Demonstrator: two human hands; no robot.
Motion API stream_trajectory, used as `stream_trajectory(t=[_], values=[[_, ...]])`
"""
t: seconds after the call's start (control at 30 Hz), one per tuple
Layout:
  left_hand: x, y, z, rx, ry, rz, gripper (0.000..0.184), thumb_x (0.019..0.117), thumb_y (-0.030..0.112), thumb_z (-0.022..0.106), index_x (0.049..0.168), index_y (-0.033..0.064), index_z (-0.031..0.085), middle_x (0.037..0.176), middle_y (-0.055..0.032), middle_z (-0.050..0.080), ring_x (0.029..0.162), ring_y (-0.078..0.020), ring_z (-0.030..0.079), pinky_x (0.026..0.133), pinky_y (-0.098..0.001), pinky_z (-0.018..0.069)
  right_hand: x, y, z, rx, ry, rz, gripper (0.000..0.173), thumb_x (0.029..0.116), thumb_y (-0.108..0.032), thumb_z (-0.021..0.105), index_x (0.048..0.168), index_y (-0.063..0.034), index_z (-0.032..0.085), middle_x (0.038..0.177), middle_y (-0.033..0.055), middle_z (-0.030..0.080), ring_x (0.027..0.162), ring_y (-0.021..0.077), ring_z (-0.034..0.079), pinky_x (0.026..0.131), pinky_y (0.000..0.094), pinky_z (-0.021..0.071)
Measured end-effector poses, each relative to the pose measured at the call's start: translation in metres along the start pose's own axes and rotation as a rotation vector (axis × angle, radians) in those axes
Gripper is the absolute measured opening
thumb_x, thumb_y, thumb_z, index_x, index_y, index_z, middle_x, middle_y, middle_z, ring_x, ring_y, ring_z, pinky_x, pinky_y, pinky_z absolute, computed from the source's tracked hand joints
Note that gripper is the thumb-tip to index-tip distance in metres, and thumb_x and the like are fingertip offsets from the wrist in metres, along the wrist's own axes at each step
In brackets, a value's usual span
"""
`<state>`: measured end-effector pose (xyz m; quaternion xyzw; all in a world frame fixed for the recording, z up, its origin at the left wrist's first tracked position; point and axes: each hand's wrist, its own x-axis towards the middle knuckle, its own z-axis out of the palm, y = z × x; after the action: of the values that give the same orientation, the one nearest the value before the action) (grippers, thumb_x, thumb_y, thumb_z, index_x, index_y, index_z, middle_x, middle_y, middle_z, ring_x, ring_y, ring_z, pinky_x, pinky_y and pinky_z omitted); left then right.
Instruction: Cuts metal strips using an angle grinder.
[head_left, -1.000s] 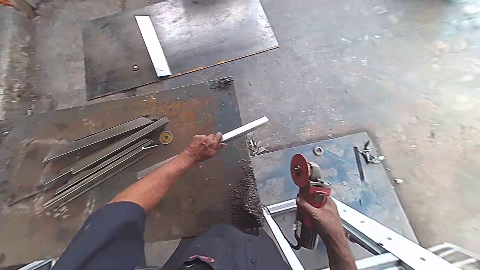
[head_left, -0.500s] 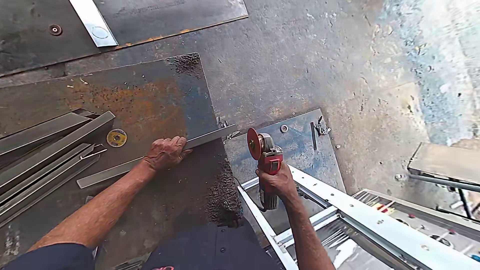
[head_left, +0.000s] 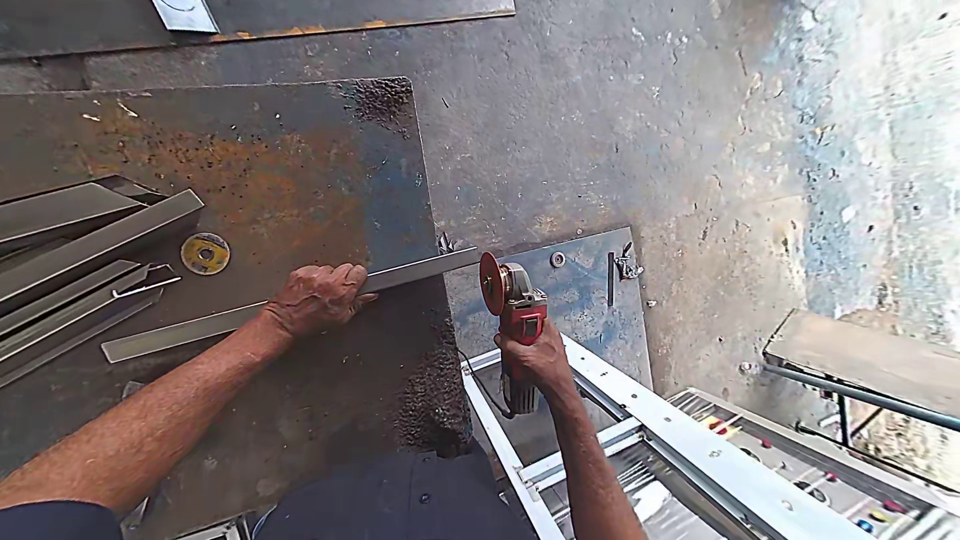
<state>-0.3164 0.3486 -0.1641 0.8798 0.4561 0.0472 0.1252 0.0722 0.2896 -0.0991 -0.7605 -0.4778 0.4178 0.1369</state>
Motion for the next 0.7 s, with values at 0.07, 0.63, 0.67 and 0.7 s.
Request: stream_trajectory(t=[0.07,0.63,0.67,0.7], values=[[0.0003,-0.0002,-0.0008,-0.002,0.0,0.002,0.055,0.1061,0.052,0.04,0.091,0.0032,0.062,0.07,-0.012,0.059,0.058,-0.0323,0.064,0.049,-0.0449,0.0502,0.0016,-0.0011,0.0002,-0.002,0.002,0.0,0.069,0.0645,-0.039,0.086,0.121,-0.0058,0.063,0.099,0.002,0.072,0.09,0.0082,0.07,0.083,0.0337,0.0588],[0.0016,-0.0005,-0.003,0.0,0.006,-0.003,0.056,0.1057,0.052,0.04,0.09,0.0028,0.062,0.069,-0.0123,0.059,0.057,-0.0322,0.063,0.048,-0.0445,0.0501,0.0087,-0.0019,0.0046,-0.005,0.019,-0.007,0.073,0.0649,-0.038,0.086,0.124,-0.0033,0.062,0.099,0.0035,0.073,0.09,0.0084,0.07,0.084,0.034,0.0588],[0.0014,-0.0004,-0.0026,-0.003,0.008,-0.001,0.055,0.1056,0.051,0.041,0.089,0.0031,0.062,0.069,-0.012,0.059,0.057,-0.0319,0.063,0.048,-0.0443,0.0498,0.0088,-0.0021,0.0045,-0.01,0.022,-0.006,0.073,0.0648,-0.037,0.086,0.124,-0.0033,0.062,0.099,0.0034,0.073,0.09,0.0083,0.07,0.084,0.0339,0.0588],[0.0015,-0.0009,-0.0021,-0.007,0.009,0.003,0.055,0.1056,0.051,0.041,0.089,0.0031,0.061,0.068,-0.0119,0.058,0.056,-0.0319,0.063,0.048,-0.0442,0.0496,0.0093,-0.0026,0.0044,-0.01,0.026,-0.008,0.072,0.065,-0.037,0.087,0.124,-0.0032,0.062,0.099,0.0032,0.073,0.09,0.0081,0.07,0.084,0.0335,0.059]])
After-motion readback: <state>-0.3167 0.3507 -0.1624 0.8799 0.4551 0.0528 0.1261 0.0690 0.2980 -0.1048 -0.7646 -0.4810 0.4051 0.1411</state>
